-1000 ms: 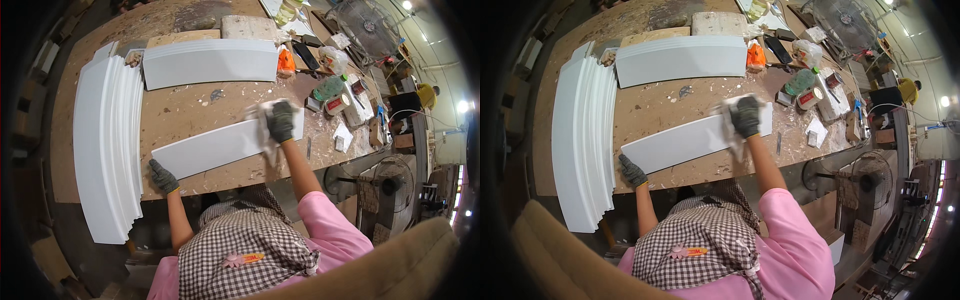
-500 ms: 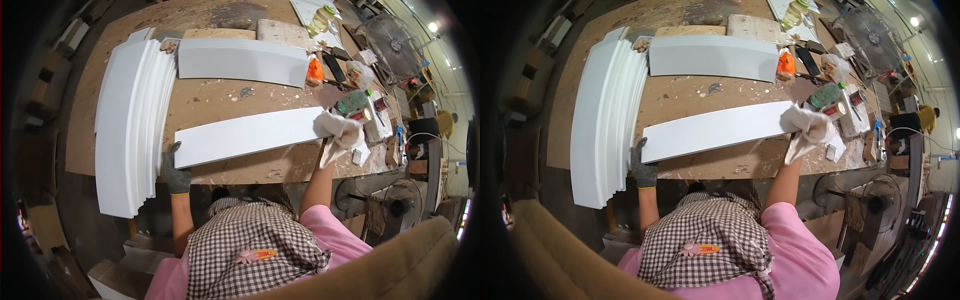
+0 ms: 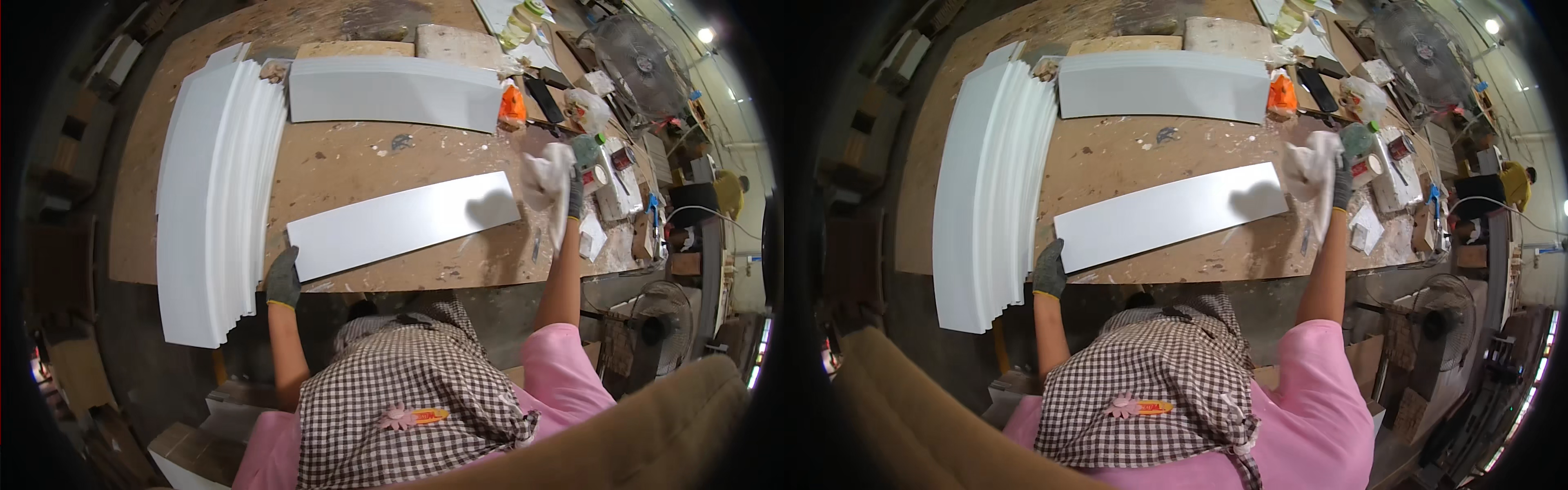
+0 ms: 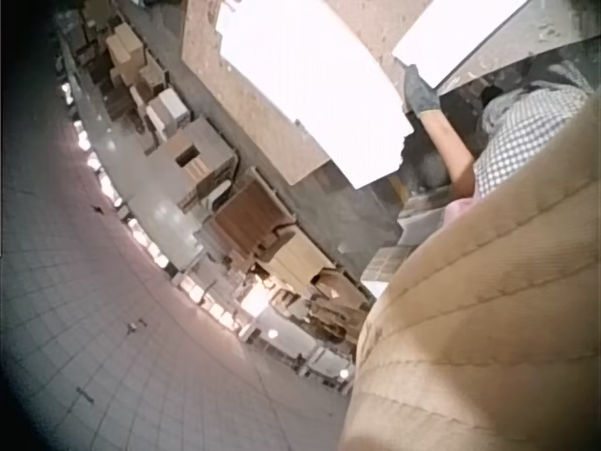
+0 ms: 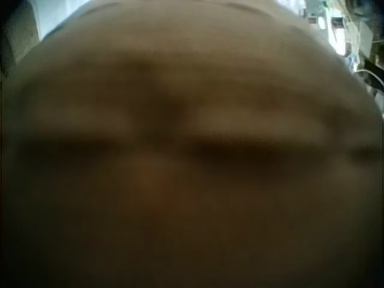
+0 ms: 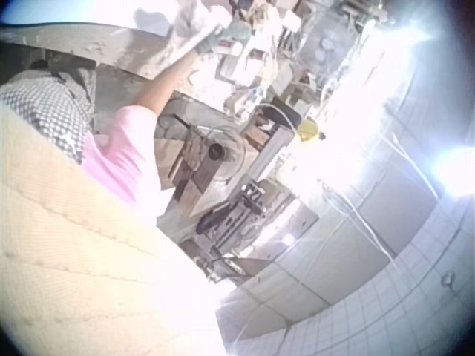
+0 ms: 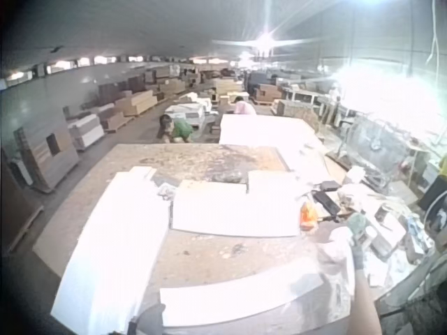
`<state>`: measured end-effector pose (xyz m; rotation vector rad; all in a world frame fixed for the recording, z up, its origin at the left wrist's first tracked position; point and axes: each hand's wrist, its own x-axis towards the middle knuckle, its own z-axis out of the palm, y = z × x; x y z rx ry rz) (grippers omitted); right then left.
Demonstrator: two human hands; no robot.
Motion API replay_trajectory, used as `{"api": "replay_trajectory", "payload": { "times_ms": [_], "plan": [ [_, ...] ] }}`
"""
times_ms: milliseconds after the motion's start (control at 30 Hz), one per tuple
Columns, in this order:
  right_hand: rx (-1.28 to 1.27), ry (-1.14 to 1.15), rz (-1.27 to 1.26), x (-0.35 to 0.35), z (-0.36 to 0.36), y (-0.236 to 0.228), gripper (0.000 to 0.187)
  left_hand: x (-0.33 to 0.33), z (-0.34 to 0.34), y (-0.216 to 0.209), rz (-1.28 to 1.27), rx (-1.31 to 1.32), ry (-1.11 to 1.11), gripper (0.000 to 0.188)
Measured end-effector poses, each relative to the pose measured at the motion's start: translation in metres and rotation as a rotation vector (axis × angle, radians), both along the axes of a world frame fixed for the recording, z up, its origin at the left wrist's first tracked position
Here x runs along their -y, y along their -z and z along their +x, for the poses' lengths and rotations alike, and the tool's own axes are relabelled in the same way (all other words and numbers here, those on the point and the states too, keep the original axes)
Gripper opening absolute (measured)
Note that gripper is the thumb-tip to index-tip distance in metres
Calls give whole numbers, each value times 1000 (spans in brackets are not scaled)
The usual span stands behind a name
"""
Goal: The person wipes white boards with a cloth, applies liquid from a bottle to the surfaces, and stacks the boards on a work surface.
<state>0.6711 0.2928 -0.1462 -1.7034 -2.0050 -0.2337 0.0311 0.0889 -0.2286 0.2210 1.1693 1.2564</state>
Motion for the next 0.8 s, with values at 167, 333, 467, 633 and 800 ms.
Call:
{"api": "replay_trajectory", "payload": {
  "times_ms": [167,333,467,633,800],
  "plan": [
    [324,459,-335,58,-198,57,76,-9,5,18,236,6,74,47],
    [-102,-261,-11,97,-405,50,56,-26,12,27,50,-410,177,54],
    [-87,-828,-247,140,-474,13,48,-22,-12,23,269,98,261,59],
    [-2,-615,-528,126,-351,10,48,-18,10,1,1,77,-8,57],
    [42,347,-234,98,-131,67,57,-31,23,-5,9,135,-12,43]
  ]
}}
